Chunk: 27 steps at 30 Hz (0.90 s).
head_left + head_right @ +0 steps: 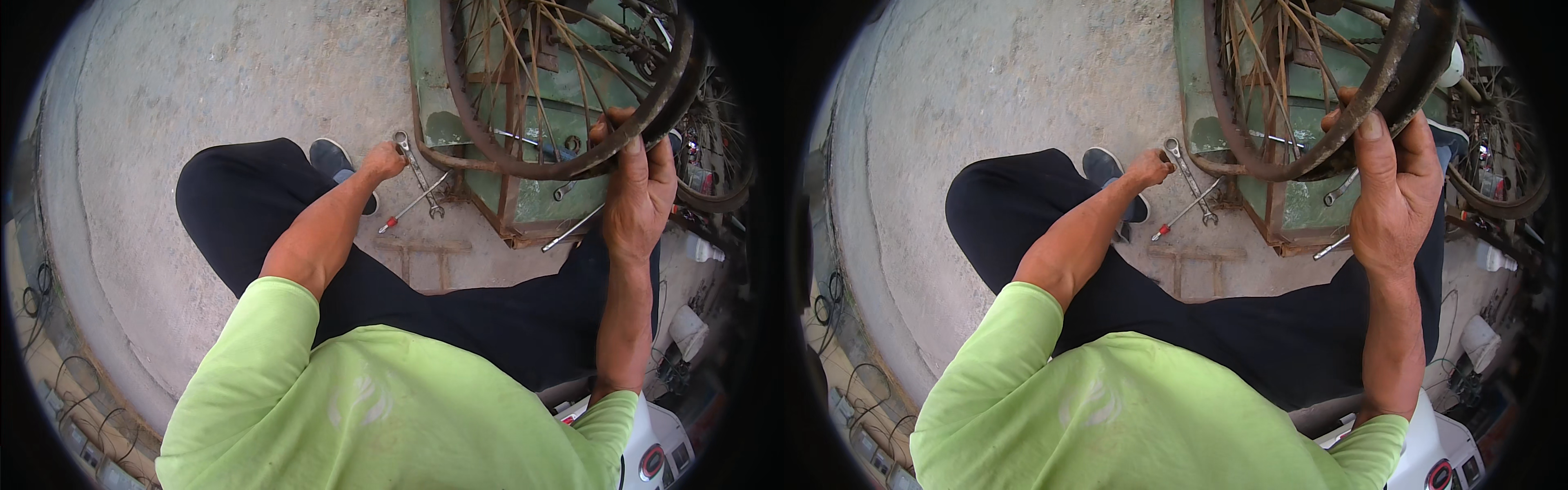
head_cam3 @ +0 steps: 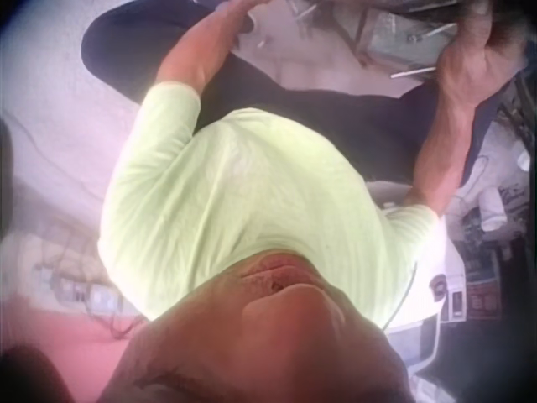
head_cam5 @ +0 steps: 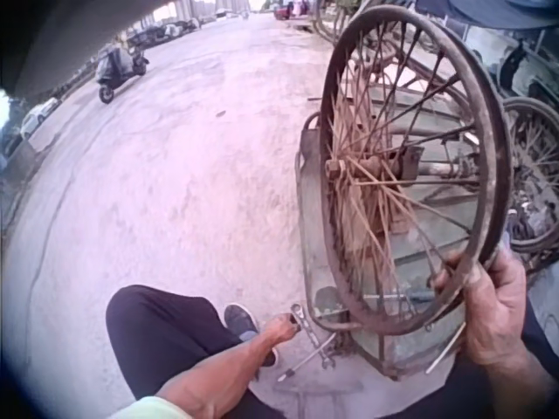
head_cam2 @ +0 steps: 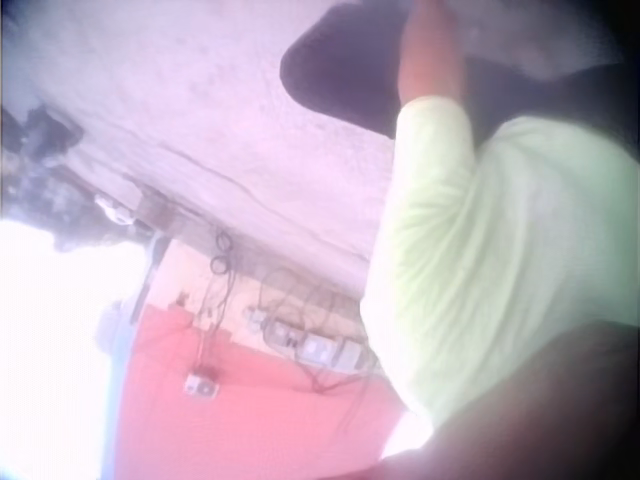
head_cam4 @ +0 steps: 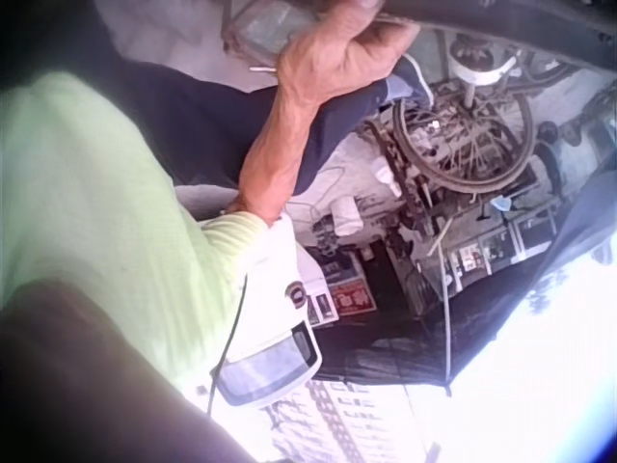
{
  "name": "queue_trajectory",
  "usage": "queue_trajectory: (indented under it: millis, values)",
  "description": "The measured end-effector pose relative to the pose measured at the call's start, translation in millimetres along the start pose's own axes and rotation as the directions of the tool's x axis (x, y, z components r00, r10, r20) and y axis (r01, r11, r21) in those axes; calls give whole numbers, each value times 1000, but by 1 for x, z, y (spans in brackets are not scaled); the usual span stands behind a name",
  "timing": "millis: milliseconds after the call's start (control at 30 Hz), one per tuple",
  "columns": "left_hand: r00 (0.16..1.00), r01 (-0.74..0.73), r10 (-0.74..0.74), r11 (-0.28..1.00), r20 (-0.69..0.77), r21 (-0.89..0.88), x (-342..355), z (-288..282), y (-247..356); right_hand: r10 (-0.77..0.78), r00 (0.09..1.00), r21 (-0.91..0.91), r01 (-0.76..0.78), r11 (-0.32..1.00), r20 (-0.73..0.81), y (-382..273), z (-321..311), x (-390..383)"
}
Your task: The person sits on the ground and uses a wrench to tighten the nuts on a bicycle wheel rim. They rotate the wheel to access different nuts and continue tightening them throughout the clip.
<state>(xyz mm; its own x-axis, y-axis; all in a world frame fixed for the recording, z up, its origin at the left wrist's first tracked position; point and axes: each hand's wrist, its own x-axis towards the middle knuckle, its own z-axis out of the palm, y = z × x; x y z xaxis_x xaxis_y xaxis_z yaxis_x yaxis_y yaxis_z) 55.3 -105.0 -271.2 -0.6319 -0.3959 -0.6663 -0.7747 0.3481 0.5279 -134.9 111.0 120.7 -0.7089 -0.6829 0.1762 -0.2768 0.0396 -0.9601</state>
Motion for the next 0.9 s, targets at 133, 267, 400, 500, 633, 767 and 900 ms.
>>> queue_trajectory:
  millis: [133, 267, 400, 500, 633, 767, 900]
  values:
    - [999, 9, -10, 999, -32, -37, 4, -2, 0, -48, 998, 7, 48, 999, 47, 3, 1, 2]
    - [997, -59, 56, 996, -55, -60, -2, -6, 15, -22, 998, 24, 21, 1000, 57, -1, 6, 1]
    - [985, -171, 172, 984, 25, -46, -19, -8, 50, 39, 990, -84, -28, 996, 136, -7, -7, 6]
    - [915, -386, 324, 875, 239, 293, -43, 3, 86, 27, 983, -125, -5, 992, 180, -15, -12, 11]
    - [833, -483, 361, 844, 419, 232, -85, 21, 130, 41, 970, -147, -6, 989, 241, -19, -14, 16]
    - [786, -585, 527, 804, 323, 111, -135, 11, 178, 27, 968, -104, -1, 995, 248, -20, -10, 15]
    - [711, -698, 689, 716, 138, 19, -135, 7, 236, 54, 973, -141, -22, 990, 224, -23, -12, 15]
